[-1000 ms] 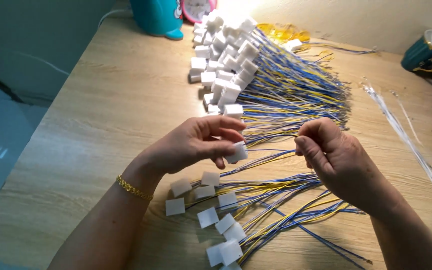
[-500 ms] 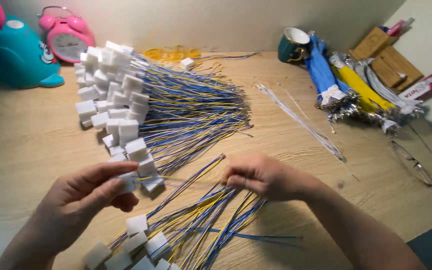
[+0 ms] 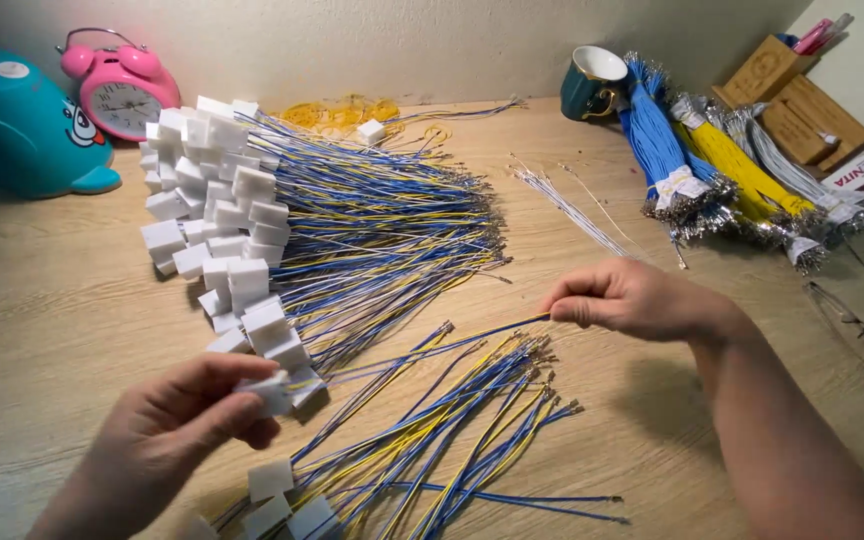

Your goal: Assembling wire harnesses by manually attaching white plastic connectors to the ends of wire bundles.

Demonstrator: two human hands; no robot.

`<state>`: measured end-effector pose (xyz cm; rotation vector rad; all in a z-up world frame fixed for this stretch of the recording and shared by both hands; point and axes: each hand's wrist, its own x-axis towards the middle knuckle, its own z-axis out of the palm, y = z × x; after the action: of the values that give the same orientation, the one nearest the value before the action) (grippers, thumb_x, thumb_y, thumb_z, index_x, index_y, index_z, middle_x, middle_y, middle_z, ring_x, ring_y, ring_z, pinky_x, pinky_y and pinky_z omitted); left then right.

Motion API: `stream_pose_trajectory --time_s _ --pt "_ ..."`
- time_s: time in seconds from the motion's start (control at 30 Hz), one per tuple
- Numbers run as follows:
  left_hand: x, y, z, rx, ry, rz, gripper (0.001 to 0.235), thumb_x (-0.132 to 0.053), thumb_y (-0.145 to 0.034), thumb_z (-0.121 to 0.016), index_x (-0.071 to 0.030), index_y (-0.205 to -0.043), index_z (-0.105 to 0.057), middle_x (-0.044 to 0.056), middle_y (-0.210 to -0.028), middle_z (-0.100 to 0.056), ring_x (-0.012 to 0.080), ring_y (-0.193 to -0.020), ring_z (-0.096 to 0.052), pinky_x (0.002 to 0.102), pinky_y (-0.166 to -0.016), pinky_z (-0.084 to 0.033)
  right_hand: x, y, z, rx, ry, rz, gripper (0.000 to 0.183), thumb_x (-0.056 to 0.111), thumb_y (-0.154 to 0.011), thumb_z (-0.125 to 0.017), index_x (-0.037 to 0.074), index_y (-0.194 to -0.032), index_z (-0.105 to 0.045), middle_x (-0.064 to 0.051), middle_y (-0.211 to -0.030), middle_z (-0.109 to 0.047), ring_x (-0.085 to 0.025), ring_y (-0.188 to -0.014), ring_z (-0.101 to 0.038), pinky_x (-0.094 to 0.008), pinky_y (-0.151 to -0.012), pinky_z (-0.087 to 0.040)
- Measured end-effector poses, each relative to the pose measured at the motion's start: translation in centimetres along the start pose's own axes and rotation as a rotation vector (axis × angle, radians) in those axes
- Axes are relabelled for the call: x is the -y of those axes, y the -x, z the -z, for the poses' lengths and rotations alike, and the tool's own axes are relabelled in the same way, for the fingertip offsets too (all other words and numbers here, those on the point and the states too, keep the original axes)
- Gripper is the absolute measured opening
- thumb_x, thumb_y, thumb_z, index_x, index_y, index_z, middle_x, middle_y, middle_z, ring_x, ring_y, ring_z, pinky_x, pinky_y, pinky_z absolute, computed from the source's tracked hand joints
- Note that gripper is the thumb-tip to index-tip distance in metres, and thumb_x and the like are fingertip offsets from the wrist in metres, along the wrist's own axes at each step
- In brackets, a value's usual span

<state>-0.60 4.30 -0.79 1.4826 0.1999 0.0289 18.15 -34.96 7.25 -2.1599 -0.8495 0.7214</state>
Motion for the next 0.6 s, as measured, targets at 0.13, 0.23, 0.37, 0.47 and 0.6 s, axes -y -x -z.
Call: stream_pose_trajectory --time_s 0.13,0.23,0.37,0.47,0.6 --pt "1.0 -0.2 -2.6 0.113 0.056 0.226 0.029 0.003 -0.080 -0.068 0.008 -0.107 -0.077 0.025 -0.077 -0.078 0.0340 -0.064 -0.077 0.041 -0.063 -0.065 1.8 -3.0 3.1 -0.293 0.197 -0.584 0.028 0.026 -0.092 -0.057 0.013 -0.113 -0.071 -0.004 -0.116 -0.072 -0.017 -0.107 -0.065 -0.034 -0.094 -0.049" --pt "1.7 -0.1 -2.6 0.125 0.061 0.251 0.029 0.002 -0.080 -0.068 0.007 -0.107 -0.078 0.026 -0.074 -0.079 0.0323 -0.065 -0.077 0.039 -0.063 -0.064 -5.1 -7.0 6.4 -0.687 0.272 -0.546 0.018 0.023 -0.094 -0.061 0.011 -0.106 -0.067 -0.007 -0.106 -0.068 -0.022 -0.096 -0.060 -0.039 -0.082 -0.047" --pt "2.5 -0.3 -1.3 0.155 0.029 0.232 0.032 -0.001 -0.079 -0.069 0.004 -0.109 -0.081 0.022 -0.084 -0.082 0.0329 -0.068 -0.083 0.038 -0.070 -0.068 -12.6 -11.8 8.8 -0.689 0.498 -0.718 0.033 0.041 -0.087 -0.069 0.014 -0.105 -0.074 -0.011 -0.114 -0.069 -0.035 -0.106 -0.061 -0.045 -0.089 -0.046" --pt "1.9 -0.2 -1.3 0.169 -0.013 0.183 0.031 -0.002 -0.078 -0.072 0.003 -0.106 -0.083 0.019 -0.076 -0.081 0.0274 -0.066 -0.081 0.034 -0.069 -0.067 -12.3 -12.4 7.8 -0.691 0.472 -0.817 0.034 0.039 -0.098 -0.059 0.010 -0.115 -0.064 -0.014 -0.118 -0.065 -0.035 -0.109 -0.057 -0.048 -0.085 -0.046" --pt "1.1 -0.1 -2.1 0.109 -0.021 0.233 0.032 -0.003 -0.078 -0.071 0.003 -0.106 -0.083 0.022 -0.074 -0.083 0.0293 -0.063 -0.080 0.037 -0.062 -0.068 -11.9 -11.8 7.8 -0.601 0.563 -0.754 0.040 0.038 -0.100 -0.050 0.004 -0.118 -0.062 -0.019 -0.124 -0.062 -0.040 -0.116 -0.053 -0.051 -0.091 -0.044"
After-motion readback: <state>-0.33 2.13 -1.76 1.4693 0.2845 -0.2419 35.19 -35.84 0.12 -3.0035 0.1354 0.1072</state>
